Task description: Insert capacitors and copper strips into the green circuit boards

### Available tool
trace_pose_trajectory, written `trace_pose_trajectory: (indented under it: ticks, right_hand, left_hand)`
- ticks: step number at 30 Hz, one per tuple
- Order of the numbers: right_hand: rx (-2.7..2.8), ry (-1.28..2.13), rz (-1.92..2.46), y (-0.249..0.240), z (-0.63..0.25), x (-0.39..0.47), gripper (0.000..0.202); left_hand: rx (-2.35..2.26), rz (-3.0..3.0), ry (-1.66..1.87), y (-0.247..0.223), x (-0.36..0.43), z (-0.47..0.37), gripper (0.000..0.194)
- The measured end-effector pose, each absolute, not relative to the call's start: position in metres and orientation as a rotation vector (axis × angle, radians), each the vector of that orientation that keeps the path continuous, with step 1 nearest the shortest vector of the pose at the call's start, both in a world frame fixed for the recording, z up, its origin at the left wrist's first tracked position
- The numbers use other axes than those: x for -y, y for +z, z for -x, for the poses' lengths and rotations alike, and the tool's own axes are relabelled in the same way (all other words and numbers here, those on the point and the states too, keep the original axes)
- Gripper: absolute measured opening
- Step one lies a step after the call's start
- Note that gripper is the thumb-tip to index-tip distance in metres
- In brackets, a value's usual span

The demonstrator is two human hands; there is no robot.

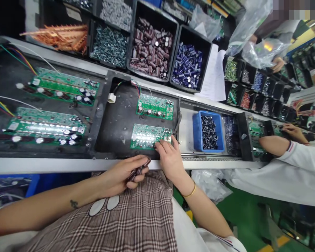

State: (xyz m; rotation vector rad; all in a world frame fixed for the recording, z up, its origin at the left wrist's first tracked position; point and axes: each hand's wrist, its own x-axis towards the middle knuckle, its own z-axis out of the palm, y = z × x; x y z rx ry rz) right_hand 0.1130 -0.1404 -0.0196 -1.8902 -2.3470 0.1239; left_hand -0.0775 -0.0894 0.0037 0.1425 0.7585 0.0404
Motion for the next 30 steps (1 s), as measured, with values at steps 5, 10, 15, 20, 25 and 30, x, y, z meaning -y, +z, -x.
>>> trace_pose_trajectory:
  ticks: [5,10,15,20,25,30]
  right_hand:
    - [2.551,0.13,1.622,-0.014,-0.12,0.137,0.032]
    - [2.351,0.419,1.618,0.014,-0.107,0.135,0.035]
    - [2.283,0.399,1.694,0.012,-0.089,0.128,0.019]
    - [2.272,0.261,1.813,-0.012,-0.087,0.113,0.017]
    - [2.239,0.172,1.856,-0.017,-0.081,0.113,0.017]
    - [2.248,0.12,1.884,-0.017,-0.078,0.114,0.017]
  left_hand:
    - [-0.778,-0.089,0.122,0.001,0.092,0.08,0.011]
    - [-0.783,-0.006,0.21,-0.006,0.096,0.082,0.017]
    - [-0.771,0.02,0.182,-0.009,0.093,0.083,0.026]
    - [-0.748,0.015,0.094,-0.006,0.088,0.089,0.022]
    - [-0.678,-0.036,0.085,-0.012,0.092,0.096,0.024]
    - [-0.644,-0.058,0.104,-0.017,0.098,0.101,0.03]
